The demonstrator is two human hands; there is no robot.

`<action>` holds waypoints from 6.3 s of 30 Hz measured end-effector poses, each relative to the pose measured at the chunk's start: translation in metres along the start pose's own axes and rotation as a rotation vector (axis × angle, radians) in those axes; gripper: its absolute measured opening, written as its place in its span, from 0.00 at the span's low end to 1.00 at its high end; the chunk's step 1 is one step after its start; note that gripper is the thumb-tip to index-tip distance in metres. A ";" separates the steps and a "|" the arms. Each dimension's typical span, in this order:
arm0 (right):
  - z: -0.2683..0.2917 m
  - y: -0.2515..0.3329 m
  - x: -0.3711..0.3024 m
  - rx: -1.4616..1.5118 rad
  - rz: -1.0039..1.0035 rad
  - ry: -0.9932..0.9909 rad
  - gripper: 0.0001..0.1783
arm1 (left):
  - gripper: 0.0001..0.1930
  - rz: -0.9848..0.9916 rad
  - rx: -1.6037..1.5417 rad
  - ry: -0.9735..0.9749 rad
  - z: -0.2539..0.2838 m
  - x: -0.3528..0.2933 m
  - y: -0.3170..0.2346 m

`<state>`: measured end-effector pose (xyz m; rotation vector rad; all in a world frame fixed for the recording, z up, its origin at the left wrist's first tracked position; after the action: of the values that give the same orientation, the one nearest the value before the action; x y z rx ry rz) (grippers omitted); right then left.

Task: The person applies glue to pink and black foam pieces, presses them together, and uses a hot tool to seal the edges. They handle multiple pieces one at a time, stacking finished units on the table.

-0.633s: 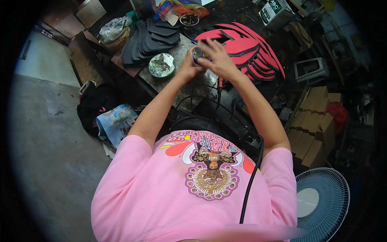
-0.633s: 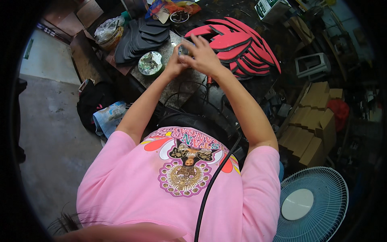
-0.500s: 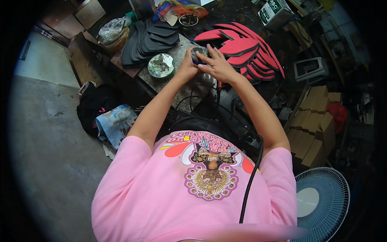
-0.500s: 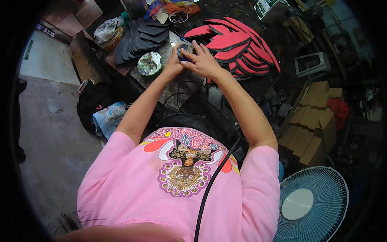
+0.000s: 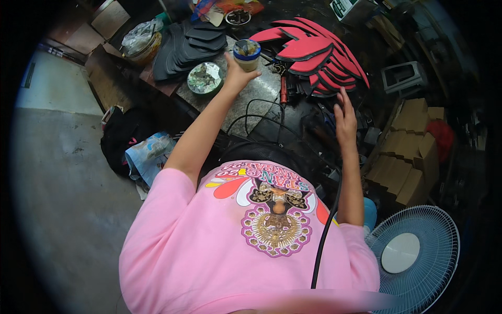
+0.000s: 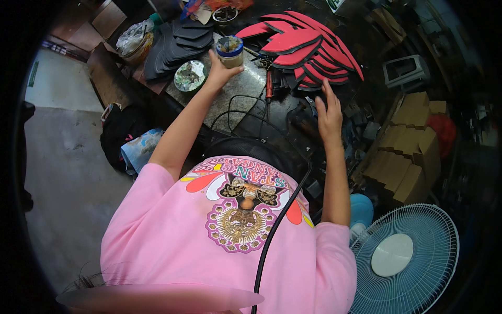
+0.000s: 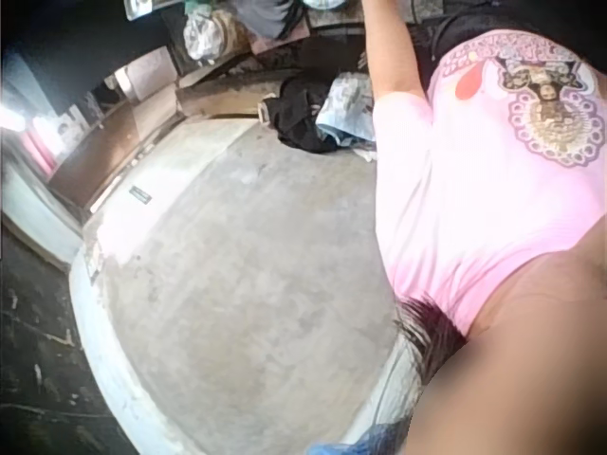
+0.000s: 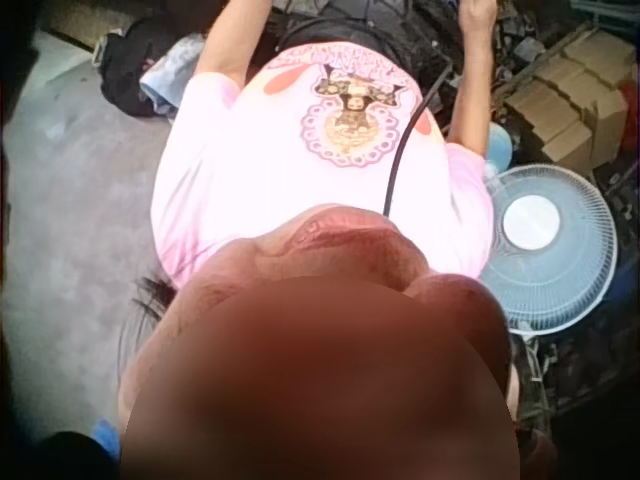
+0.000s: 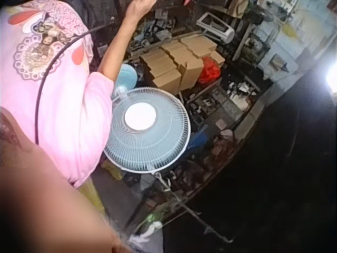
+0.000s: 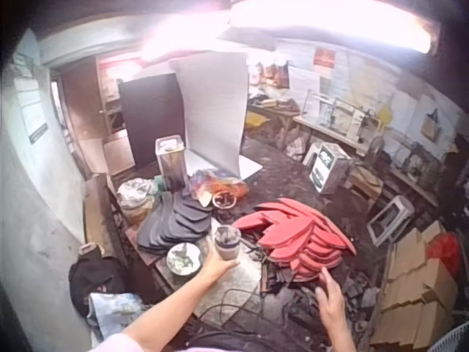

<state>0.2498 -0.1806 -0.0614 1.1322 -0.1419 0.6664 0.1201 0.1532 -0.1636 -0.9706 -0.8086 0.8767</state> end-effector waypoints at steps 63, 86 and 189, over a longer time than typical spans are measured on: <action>0.002 -0.074 -0.123 -0.832 0.253 -0.181 0.31 | 0.19 -0.766 0.480 0.159 0.023 -0.065 -0.024; 0.001 -0.073 -0.123 -0.866 0.307 -0.211 0.30 | 0.19 -0.800 0.468 0.122 0.026 -0.066 -0.024; -0.174 0.132 0.066 -0.232 0.660 0.232 0.42 | 0.60 -0.533 0.178 0.034 0.008 -0.026 -0.072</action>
<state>0.1904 0.0330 -0.0048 0.7666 -0.3930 1.3251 0.1207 0.1109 -0.0990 -0.5689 -0.8875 0.4583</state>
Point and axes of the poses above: each hand's wrist, its own x-axis towards the middle knuckle, its own z-axis out of the back of the hand, y = z × x, the point moved 7 cm from there along x, towards the middle knuckle, and after that the axes turned 14 degrees about -y, right-handed, at the moved point
